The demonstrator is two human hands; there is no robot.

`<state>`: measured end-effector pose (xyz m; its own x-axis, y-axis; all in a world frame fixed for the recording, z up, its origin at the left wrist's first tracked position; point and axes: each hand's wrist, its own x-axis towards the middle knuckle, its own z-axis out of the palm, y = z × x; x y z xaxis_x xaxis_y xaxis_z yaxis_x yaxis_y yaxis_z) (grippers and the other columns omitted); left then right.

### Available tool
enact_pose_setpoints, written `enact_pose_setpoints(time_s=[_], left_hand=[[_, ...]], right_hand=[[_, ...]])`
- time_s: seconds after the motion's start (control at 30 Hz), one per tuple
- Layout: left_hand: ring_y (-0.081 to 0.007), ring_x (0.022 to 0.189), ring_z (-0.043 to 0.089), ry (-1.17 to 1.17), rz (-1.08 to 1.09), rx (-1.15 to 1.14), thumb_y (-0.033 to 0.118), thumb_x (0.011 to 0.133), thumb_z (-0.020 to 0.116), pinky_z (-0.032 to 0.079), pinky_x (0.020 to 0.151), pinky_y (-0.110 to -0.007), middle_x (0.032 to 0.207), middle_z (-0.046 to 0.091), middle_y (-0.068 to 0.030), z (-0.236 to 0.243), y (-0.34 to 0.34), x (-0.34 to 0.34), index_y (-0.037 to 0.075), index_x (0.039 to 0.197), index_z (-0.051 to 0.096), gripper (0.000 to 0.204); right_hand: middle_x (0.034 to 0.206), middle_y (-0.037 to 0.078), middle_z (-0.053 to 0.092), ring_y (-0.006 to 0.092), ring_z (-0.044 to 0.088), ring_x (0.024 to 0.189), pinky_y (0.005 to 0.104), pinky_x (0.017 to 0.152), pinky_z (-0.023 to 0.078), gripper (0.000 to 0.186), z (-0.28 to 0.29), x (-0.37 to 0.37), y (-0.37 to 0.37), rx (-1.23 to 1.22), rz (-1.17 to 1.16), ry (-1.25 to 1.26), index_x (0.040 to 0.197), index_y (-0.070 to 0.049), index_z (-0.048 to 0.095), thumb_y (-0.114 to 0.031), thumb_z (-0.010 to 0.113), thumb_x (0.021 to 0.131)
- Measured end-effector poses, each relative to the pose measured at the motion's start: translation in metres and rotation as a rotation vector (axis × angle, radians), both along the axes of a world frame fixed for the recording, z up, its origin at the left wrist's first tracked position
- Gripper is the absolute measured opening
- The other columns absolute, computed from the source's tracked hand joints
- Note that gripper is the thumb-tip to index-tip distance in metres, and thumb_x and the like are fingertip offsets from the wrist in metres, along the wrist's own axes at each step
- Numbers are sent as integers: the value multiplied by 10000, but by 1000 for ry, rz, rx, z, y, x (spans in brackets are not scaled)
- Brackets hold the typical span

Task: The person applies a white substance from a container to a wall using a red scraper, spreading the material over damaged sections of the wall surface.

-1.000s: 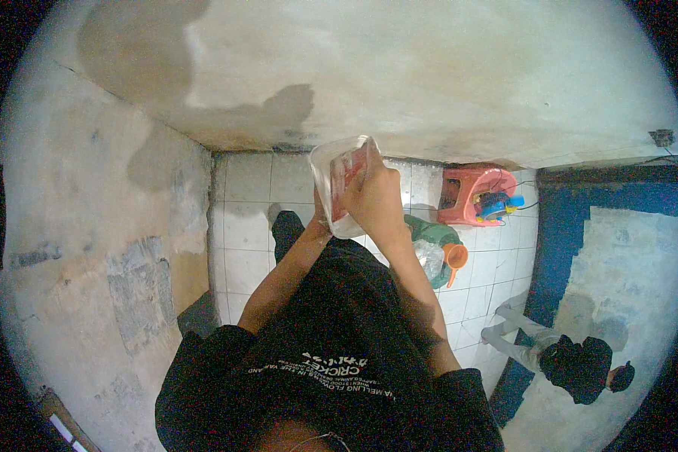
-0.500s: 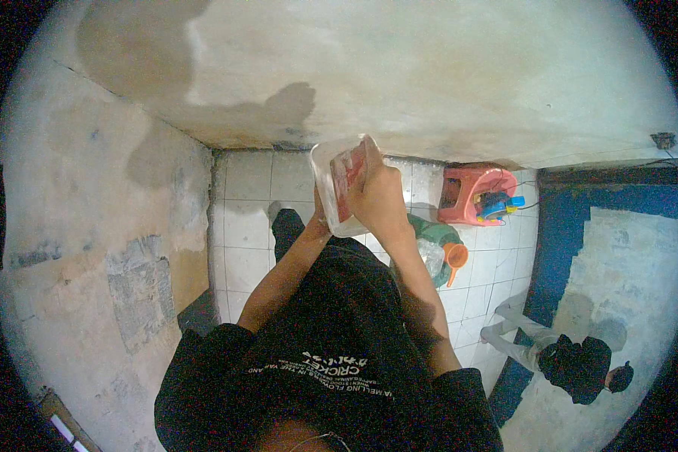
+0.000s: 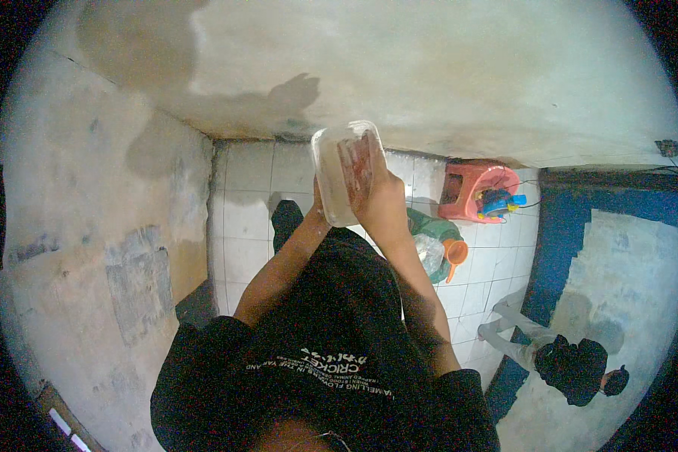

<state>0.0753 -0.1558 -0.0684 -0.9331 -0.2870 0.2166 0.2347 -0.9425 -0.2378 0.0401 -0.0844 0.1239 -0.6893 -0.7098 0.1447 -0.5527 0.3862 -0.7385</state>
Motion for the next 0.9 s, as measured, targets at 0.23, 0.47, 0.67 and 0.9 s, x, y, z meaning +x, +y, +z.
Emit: enact_pose_setpoints(time_s=[0.23,0.47,0.67,0.9], left_hand=[[-281,1325,372,67,27,42,401,942,400,321,1101,-435,1455,372,-111,13,3,1,113,1412,364,552],[-238,1384,262,347,74,41,345,967,352,173,1158,-390,1493,308,-95,26,2,-3,127,1456,273,541],[-248,1154,538,7,-91,664,496,955,394,445,1001,-414,1277,550,-88,24,-4,16,91,1314,478,547],[-245,1179,516,200,-175,984,463,967,391,419,1024,-410,1292,537,-80,37,-7,24,107,1318,470,507]], right_hand=[[914,289,632,440,644,812,444,695,520,599,-11,-1,7,-43,-37,-48,1385,-27,378,35,505,803],[1042,280,622,454,623,906,458,775,527,643,-15,7,1,-23,46,43,1419,-26,304,-76,577,839],[984,293,623,465,621,852,461,746,514,566,-18,27,-8,28,40,69,1392,-25,367,-11,485,839],[962,298,622,464,621,858,469,759,507,588,-17,34,-13,83,80,74,1397,-29,366,-13,506,827]])
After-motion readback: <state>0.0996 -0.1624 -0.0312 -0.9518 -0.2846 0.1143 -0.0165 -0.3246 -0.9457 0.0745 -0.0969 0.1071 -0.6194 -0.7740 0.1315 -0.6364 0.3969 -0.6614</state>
